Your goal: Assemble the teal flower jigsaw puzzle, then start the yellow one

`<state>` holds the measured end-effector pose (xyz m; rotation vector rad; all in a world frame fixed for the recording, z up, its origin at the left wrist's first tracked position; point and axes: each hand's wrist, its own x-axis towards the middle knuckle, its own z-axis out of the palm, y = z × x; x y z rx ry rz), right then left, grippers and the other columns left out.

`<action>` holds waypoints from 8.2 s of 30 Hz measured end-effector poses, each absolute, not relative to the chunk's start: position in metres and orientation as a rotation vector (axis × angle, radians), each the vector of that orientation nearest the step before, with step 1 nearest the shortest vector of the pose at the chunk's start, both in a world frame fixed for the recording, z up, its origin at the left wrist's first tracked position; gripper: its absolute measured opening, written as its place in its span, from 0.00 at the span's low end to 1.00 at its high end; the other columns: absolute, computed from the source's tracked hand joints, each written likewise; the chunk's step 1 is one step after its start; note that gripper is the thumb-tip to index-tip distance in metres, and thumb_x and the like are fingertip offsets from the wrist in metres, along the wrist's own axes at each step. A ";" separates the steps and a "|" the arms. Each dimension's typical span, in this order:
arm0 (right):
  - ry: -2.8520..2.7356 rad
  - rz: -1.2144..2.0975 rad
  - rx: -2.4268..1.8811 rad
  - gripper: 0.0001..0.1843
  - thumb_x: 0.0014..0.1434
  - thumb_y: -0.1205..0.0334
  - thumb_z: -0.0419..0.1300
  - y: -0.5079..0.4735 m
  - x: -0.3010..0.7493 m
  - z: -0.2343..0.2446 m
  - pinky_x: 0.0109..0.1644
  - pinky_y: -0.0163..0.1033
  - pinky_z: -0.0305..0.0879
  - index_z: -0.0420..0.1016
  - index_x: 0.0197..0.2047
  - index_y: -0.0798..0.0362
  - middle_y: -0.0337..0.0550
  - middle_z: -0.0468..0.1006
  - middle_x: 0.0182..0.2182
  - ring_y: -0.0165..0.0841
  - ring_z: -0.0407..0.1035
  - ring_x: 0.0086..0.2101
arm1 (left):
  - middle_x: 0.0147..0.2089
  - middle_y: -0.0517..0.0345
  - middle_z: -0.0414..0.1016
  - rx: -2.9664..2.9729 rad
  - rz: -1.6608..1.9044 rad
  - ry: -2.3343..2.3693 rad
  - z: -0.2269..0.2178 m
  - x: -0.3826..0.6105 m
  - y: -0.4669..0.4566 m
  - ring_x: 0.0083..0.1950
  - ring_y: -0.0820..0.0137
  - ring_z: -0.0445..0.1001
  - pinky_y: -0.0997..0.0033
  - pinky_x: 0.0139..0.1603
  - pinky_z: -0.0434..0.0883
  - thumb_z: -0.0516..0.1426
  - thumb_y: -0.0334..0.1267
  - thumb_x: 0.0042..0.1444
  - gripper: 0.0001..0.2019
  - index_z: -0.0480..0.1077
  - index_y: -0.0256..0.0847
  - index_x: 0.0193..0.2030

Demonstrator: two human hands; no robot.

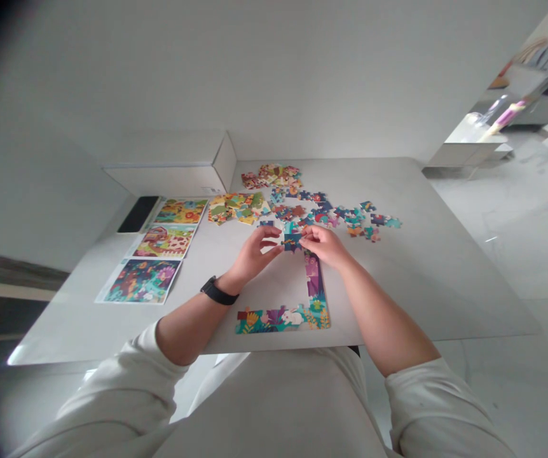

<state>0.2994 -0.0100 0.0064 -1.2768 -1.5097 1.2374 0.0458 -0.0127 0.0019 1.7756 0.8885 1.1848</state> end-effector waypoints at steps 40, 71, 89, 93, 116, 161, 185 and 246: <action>-2.284 0.563 -1.458 0.08 0.63 0.70 0.69 -0.011 0.321 0.022 0.44 0.37 0.64 0.90 0.40 0.48 0.41 0.85 0.38 0.33 0.73 0.35 | 0.60 0.50 0.81 2.519 0.676 1.091 -0.012 0.058 -0.004 0.65 0.54 0.76 0.47 0.72 0.71 0.66 0.38 0.68 0.11 0.86 0.52 0.55; -2.353 0.503 -1.467 0.09 0.66 0.70 0.69 -0.013 0.311 0.019 0.45 0.39 0.65 0.91 0.40 0.47 0.43 0.85 0.38 0.36 0.77 0.40 | 0.68 0.52 0.80 2.595 0.563 0.978 -0.006 0.038 -0.010 0.74 0.49 0.71 0.31 0.80 0.60 0.64 0.40 0.68 0.12 0.84 0.52 0.56; -1.619 0.334 -1.792 0.12 0.66 0.61 0.63 0.023 0.381 0.061 0.51 0.42 0.74 0.87 0.49 0.48 0.44 0.90 0.43 0.38 0.80 0.40 | 0.56 0.47 0.82 2.426 1.060 1.127 0.001 0.016 0.005 0.58 0.58 0.80 0.51 0.64 0.78 0.57 0.37 0.72 0.14 0.74 0.45 0.62; -1.362 0.149 -2.131 0.17 0.66 0.65 0.62 0.053 0.438 0.068 0.55 0.41 0.73 0.86 0.55 0.51 0.49 0.89 0.48 0.40 0.81 0.46 | 0.51 0.50 0.83 2.398 0.997 1.128 -0.005 0.018 0.008 0.55 0.59 0.81 0.53 0.61 0.80 0.58 0.37 0.70 0.15 0.75 0.45 0.62; -1.650 0.341 -2.777 0.11 0.55 0.64 0.76 0.123 0.464 0.054 0.47 0.41 0.72 0.88 0.42 0.57 0.59 0.88 0.42 0.45 0.82 0.45 | 0.53 0.49 0.83 2.413 0.918 1.142 -0.018 0.019 0.014 0.58 0.56 0.81 0.53 0.64 0.79 0.59 0.35 0.67 0.24 0.69 0.44 0.69; -1.492 0.984 -1.474 0.15 0.60 0.53 0.66 -0.002 0.291 0.011 0.41 0.40 0.67 0.82 0.48 0.49 0.39 0.80 0.33 0.35 0.73 0.34 | 0.59 0.47 0.80 2.493 1.034 0.932 0.006 0.020 -0.002 0.63 0.57 0.79 0.53 0.66 0.77 0.64 0.37 0.69 0.16 0.73 0.45 0.62; -1.883 0.669 -1.637 0.13 0.66 0.61 0.65 -0.011 0.290 0.019 0.46 0.42 0.70 0.87 0.52 0.45 0.42 0.88 0.40 0.36 0.77 0.33 | 0.57 0.50 0.80 2.548 0.673 0.995 -0.006 0.016 0.004 0.61 0.55 0.79 0.46 0.71 0.72 0.66 0.38 0.63 0.15 0.86 0.52 0.56; -2.774 0.401 -1.365 0.63 0.49 0.38 0.82 -0.076 0.338 0.018 0.78 0.63 0.58 0.64 0.81 0.44 0.57 0.64 0.78 0.60 0.60 0.74 | 0.77 0.41 0.69 2.657 0.332 0.981 0.011 -0.077 -0.115 0.78 0.45 0.67 0.33 0.82 0.59 0.70 0.53 0.63 0.32 0.71 0.49 0.71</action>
